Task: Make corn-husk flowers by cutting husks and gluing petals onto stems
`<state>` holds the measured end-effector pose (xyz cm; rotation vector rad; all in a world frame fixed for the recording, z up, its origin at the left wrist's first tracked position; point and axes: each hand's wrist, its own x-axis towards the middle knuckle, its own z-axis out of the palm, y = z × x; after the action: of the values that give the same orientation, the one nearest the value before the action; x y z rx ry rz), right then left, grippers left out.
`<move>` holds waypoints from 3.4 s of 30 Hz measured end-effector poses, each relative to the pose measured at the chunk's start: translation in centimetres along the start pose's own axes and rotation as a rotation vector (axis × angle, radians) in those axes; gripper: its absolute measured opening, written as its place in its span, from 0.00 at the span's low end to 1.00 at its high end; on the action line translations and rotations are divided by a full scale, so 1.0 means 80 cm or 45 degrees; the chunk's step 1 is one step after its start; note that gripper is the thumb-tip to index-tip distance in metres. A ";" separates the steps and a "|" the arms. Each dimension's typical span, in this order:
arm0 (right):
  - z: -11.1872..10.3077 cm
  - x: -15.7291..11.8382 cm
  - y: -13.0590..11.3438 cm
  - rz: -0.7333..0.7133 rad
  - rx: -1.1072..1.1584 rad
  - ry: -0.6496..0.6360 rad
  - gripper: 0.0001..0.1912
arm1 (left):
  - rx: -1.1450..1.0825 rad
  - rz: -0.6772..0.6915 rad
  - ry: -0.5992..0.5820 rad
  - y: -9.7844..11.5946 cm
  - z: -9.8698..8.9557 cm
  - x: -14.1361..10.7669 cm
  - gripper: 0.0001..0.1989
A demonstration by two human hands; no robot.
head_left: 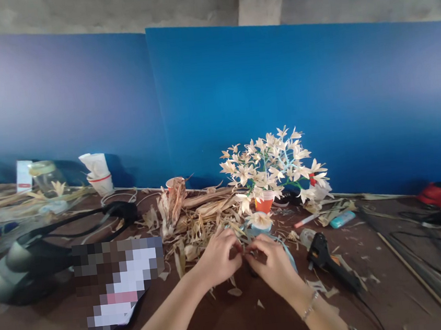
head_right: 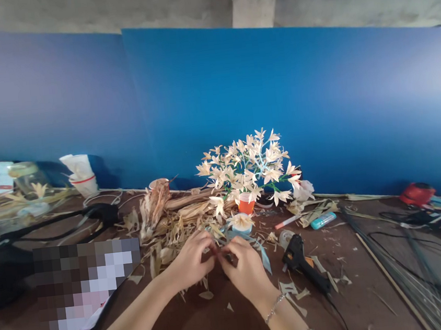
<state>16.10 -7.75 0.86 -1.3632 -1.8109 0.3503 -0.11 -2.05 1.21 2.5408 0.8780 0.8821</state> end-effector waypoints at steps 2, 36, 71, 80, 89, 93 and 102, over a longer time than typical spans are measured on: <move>0.003 0.000 0.002 -0.019 0.012 0.019 0.07 | -0.021 -0.007 -0.006 0.001 0.002 0.000 0.03; 0.008 -0.001 0.003 0.031 -0.464 0.240 0.06 | 0.282 -0.416 -0.013 -0.001 0.000 0.001 0.08; 0.006 0.003 0.002 0.457 0.694 -0.086 0.12 | -0.301 -0.009 0.027 -0.001 -0.009 0.004 0.04; 0.008 0.005 0.003 0.418 0.634 0.034 0.11 | -0.298 -0.015 0.034 0.006 -0.010 0.002 0.06; 0.008 0.003 0.002 0.582 0.875 -0.019 0.09 | -0.100 0.176 0.084 0.008 -0.010 0.001 0.05; 0.007 0.003 0.004 0.587 0.822 -0.003 0.11 | -0.113 0.162 0.073 0.011 -0.011 0.001 0.04; 0.006 0.006 0.004 0.414 0.720 0.077 0.09 | -0.289 -0.033 0.078 0.008 -0.004 0.003 0.03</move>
<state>15.93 -7.11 0.58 -1.2313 -1.2930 0.9066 0.10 -2.38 1.88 2.3148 0.7789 0.9956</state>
